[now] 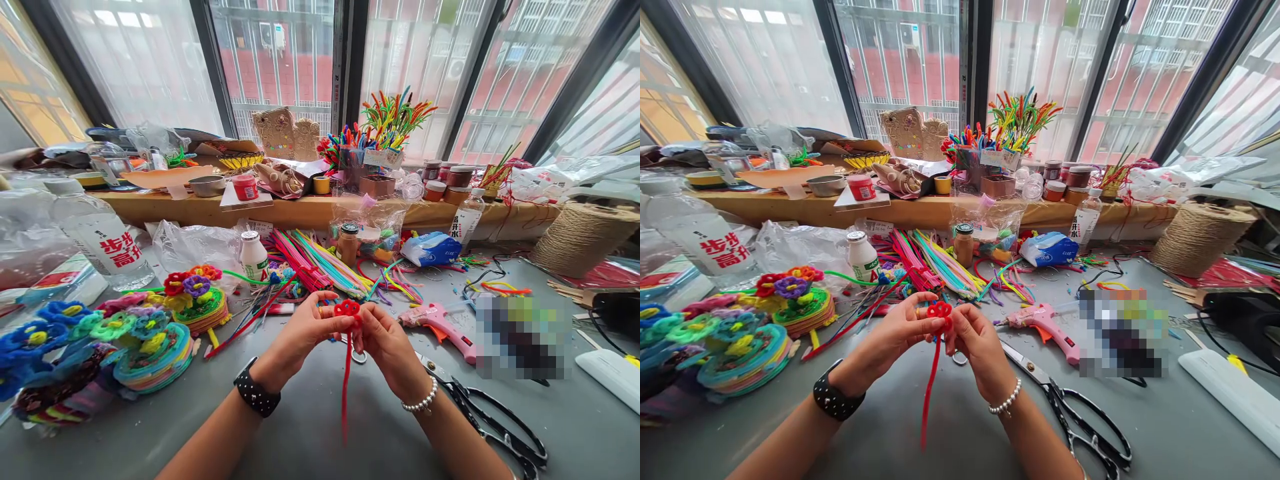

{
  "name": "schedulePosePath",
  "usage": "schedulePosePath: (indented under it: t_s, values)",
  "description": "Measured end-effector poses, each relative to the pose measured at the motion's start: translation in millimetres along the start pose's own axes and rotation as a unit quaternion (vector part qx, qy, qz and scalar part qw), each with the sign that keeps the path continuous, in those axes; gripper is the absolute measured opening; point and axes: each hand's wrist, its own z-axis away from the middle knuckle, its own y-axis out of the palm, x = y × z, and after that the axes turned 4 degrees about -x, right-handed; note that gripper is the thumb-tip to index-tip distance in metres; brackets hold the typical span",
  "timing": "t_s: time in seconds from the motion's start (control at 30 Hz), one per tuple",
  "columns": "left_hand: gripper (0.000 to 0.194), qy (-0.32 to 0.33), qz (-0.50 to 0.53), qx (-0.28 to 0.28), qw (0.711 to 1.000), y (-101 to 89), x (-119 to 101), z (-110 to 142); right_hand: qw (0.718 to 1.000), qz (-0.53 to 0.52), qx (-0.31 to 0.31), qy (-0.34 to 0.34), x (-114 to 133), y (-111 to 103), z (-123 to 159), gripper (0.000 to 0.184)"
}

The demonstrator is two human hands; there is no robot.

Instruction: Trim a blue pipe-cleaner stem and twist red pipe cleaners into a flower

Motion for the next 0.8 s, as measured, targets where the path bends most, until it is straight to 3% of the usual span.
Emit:
schedulePosePath:
  t_s: [0.1,0.27,0.43,0.57,0.8]
  values:
    - [0.049,0.002,-0.045,0.037,0.998,-3.1,0.7,-0.7,0.987,0.145,0.006,-0.061,0.5,-3.4,1.0,0.031]
    - [0.045,0.014,-0.069,0.074,0.995,-6.4,6.4,-2.5,0.929,0.342,0.004,-0.141,-0.8,-6.0,3.3,0.032]
    - [0.040,-0.002,-0.054,0.107,0.993,-6.1,2.8,-1.5,0.910,0.377,-0.036,-0.170,-1.3,-4.2,3.5,0.032]
    - [0.045,-0.023,-0.055,0.117,0.991,-5.8,-0.3,-1.3,0.910,0.368,-0.062,-0.180,0.5,-4.7,2.3,0.031]
    - [0.045,-0.014,-0.081,0.132,0.988,-8.1,2.5,-2.1,0.925,0.348,-0.030,-0.152,-2.3,-6.1,0.9,0.035]
